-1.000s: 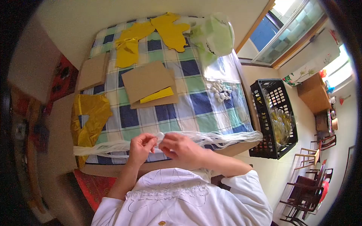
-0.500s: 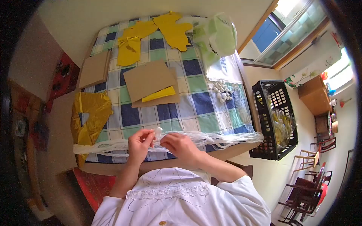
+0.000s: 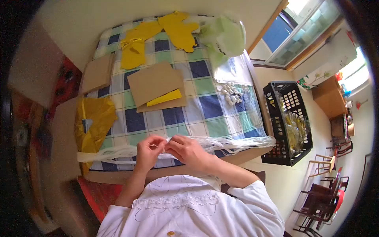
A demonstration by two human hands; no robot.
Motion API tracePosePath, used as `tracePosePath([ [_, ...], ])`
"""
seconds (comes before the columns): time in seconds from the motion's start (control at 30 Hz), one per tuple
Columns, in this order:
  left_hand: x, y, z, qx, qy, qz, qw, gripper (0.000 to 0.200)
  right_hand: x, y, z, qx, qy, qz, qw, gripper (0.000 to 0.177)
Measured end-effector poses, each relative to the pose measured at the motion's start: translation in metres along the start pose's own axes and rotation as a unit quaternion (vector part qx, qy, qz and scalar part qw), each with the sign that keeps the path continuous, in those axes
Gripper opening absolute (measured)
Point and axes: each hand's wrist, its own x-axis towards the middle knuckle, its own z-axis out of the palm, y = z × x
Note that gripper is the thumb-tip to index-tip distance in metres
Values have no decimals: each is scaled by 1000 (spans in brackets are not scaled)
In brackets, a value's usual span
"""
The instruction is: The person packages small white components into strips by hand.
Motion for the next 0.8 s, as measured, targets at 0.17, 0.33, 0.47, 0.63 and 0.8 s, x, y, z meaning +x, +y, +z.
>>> tracePosePath([
  [0.17,-4,18,8,223,3,339,914,18,-4,20,-11,194,10,152,969,7],
  [0.33,-7,29,21,207,21,350,913,27,-31,56,-44,285,135,204,927,3],
  [0.47,-7,17,12,231,33,331,914,21,-78,144,-98,-186,367,250,877,6],
  [0.63,-14,-2,18,271,-57,297,914,11,-90,133,-105,-324,221,304,868,11],
  [0.8,-12,-16,24,302,-45,281,910,10,-73,88,-109,-330,254,274,867,12],
])
